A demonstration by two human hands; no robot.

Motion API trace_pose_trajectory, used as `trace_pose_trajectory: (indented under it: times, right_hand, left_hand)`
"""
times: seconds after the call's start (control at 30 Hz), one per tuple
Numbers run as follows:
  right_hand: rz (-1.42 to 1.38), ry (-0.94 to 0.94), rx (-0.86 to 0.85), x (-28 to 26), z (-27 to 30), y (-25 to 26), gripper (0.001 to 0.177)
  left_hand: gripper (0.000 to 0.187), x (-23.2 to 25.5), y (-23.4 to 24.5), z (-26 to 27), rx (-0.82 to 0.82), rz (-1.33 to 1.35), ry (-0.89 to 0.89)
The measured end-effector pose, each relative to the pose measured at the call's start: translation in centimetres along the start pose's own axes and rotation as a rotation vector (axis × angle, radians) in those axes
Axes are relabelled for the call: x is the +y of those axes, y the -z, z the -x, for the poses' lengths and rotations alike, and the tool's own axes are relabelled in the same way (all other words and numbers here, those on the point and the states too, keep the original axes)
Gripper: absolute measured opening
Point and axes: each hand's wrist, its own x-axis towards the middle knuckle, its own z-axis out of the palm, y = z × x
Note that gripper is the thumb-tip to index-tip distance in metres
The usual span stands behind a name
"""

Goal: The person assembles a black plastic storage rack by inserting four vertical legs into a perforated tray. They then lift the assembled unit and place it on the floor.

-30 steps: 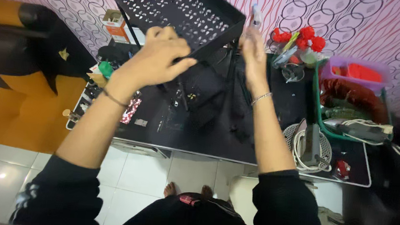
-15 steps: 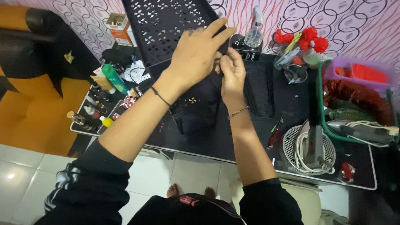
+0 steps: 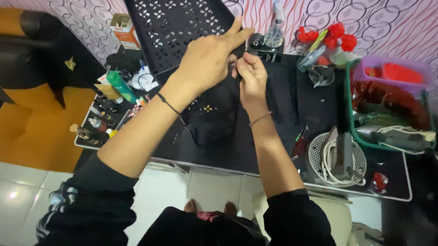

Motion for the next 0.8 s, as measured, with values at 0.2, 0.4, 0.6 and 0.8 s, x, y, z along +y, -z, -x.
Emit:
trace_pose_trajectory:
  times: [0.2,0.4,0.6,0.8]
  right_hand:
    - [-0.045,-0.063,-0.042,-0.2,-0.2,-0.4,0.022]
    - [-0.065,-0.054,-0.1,-1.4,0.0,-0.9,0.018]
    - [-0.045,-0.078,-0.117,-2.2,-0.1,-1.2,0.017]
    - [-0.132,-0.231,-0.071,-5.2,-0.5,-2.0,0.029]
  left_hand:
    - [0.066,-0.6,0.4,0.3,0.04,-0.013,-0.03]
    - [0.066,0.3,0.3,0.3,0.022,-0.015,0.031]
    - [0.065,0.3,-0.3,0.0,-0.011,-0.04,0.03]
    - [0.065,1.2,0.2,0.2,0.037,-0.028,-0.033]
